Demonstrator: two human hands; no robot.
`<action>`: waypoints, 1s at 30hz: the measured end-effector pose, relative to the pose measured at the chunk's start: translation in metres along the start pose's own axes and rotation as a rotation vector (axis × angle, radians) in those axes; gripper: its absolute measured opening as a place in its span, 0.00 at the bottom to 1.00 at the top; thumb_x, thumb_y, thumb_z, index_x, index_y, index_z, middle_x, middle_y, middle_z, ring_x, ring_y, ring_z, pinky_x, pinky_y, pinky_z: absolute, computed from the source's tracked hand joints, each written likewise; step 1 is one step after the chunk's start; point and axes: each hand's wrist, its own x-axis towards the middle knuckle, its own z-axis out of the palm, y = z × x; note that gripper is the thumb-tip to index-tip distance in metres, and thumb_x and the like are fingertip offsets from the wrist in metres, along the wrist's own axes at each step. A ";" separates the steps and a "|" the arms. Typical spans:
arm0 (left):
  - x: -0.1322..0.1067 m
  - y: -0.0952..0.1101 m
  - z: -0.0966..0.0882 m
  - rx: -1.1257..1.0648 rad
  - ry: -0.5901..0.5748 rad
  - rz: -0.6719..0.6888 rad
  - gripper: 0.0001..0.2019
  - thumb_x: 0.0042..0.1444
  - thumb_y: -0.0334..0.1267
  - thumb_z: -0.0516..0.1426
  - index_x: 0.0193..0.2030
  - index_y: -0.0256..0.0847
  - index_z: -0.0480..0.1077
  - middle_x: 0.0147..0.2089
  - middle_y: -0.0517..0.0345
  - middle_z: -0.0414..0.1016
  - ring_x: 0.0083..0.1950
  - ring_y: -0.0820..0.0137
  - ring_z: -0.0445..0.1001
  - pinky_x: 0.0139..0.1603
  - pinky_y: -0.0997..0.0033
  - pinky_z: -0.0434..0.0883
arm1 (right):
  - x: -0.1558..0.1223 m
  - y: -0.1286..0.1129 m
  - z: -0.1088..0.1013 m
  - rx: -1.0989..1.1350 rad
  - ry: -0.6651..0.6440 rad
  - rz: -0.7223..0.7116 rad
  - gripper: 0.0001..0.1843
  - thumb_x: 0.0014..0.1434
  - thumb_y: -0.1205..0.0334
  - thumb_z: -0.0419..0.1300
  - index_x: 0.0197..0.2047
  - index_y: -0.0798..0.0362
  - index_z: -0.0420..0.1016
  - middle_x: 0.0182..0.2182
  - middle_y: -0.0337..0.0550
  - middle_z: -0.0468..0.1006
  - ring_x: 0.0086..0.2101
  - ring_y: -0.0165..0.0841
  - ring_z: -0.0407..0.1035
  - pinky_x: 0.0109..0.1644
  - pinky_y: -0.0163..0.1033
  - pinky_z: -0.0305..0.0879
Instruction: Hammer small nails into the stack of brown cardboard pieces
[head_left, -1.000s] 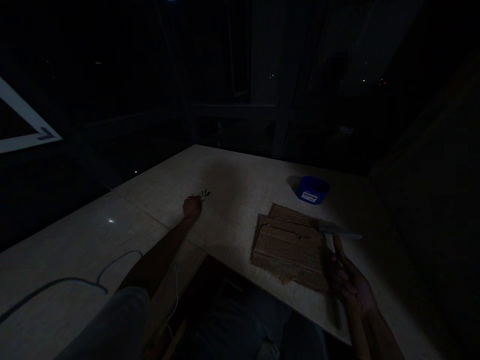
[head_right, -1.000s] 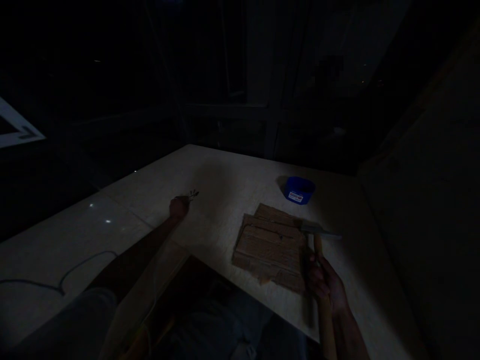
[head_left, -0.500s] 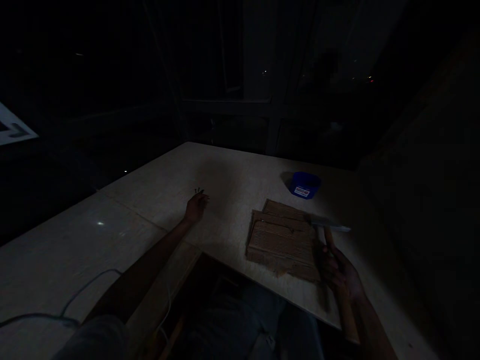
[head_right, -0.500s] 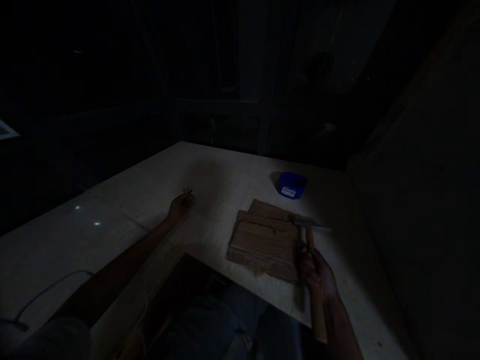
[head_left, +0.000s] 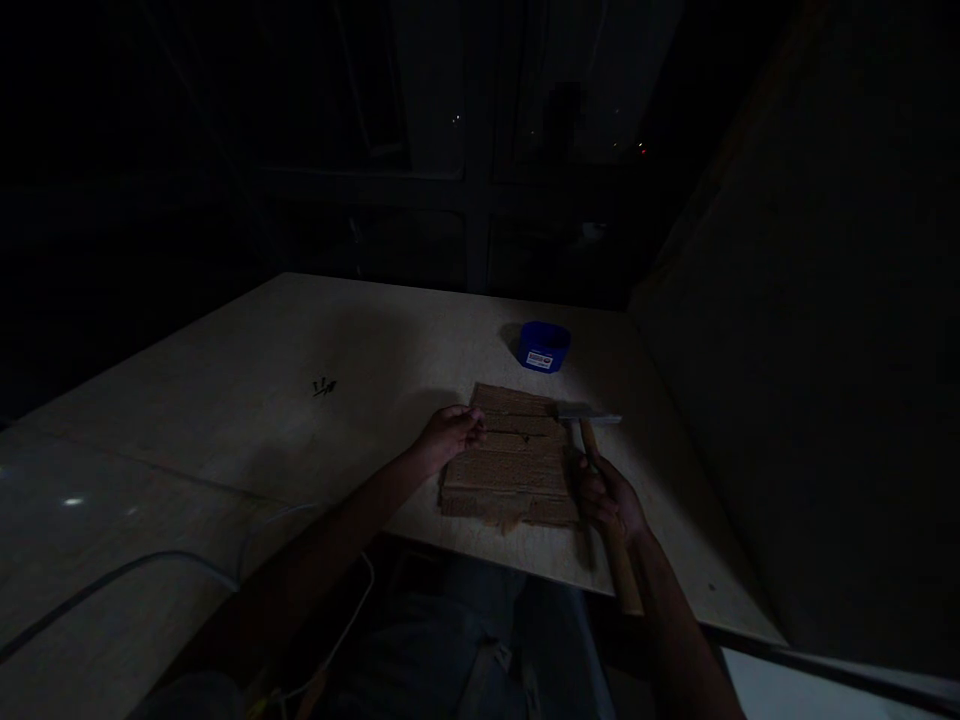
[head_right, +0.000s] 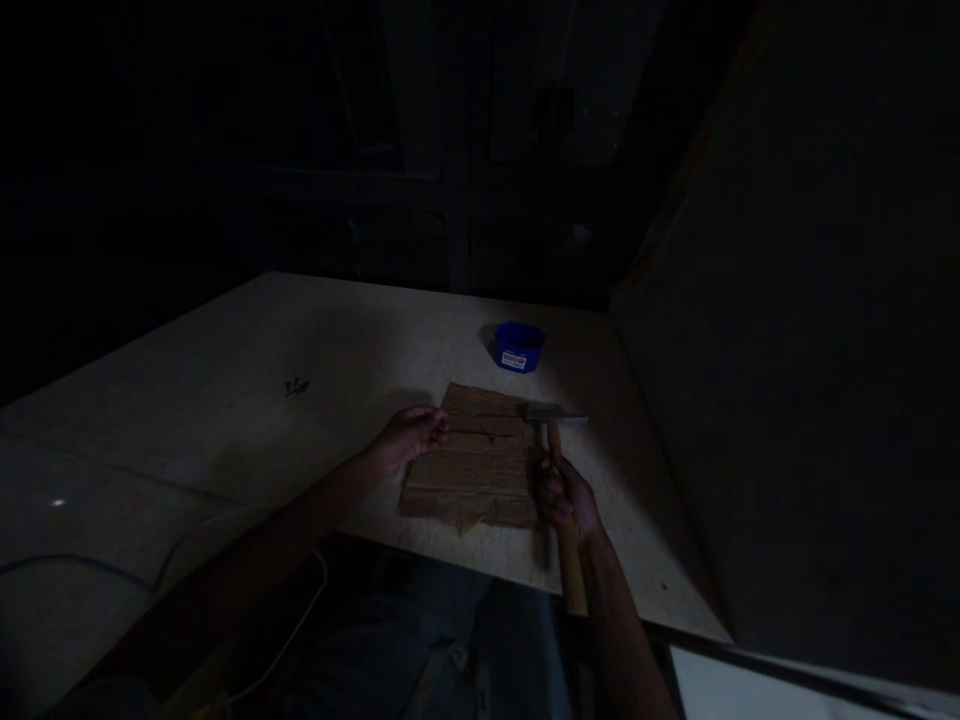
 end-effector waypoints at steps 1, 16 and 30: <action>0.003 -0.004 0.005 -0.039 -0.008 -0.038 0.14 0.52 0.45 0.68 0.36 0.36 0.74 0.36 0.50 0.80 0.34 0.70 0.79 0.34 0.73 0.75 | 0.000 0.000 0.001 -0.003 0.011 -0.005 0.11 0.64 0.54 0.63 0.37 0.52 0.70 0.16 0.24 0.63 0.10 0.18 0.47 0.10 0.21 0.50; 0.025 -0.036 0.035 0.474 -0.052 0.349 0.14 0.58 0.44 0.62 0.48 0.40 0.76 0.43 0.53 0.82 0.42 0.66 0.81 0.45 0.67 0.76 | 0.001 0.001 0.009 -0.056 0.117 -0.019 0.15 0.57 0.52 0.68 0.36 0.52 0.69 0.14 0.23 0.64 0.09 0.18 0.43 0.08 0.22 0.46; 0.037 -0.052 0.032 0.657 -0.111 0.424 0.09 0.59 0.42 0.61 0.43 0.45 0.80 0.43 0.56 0.84 0.44 0.64 0.81 0.47 0.67 0.75 | -0.001 0.032 0.042 -0.447 0.527 -0.344 0.22 0.58 0.40 0.63 0.37 0.51 0.67 0.25 0.39 0.82 0.08 0.18 0.48 0.07 0.25 0.51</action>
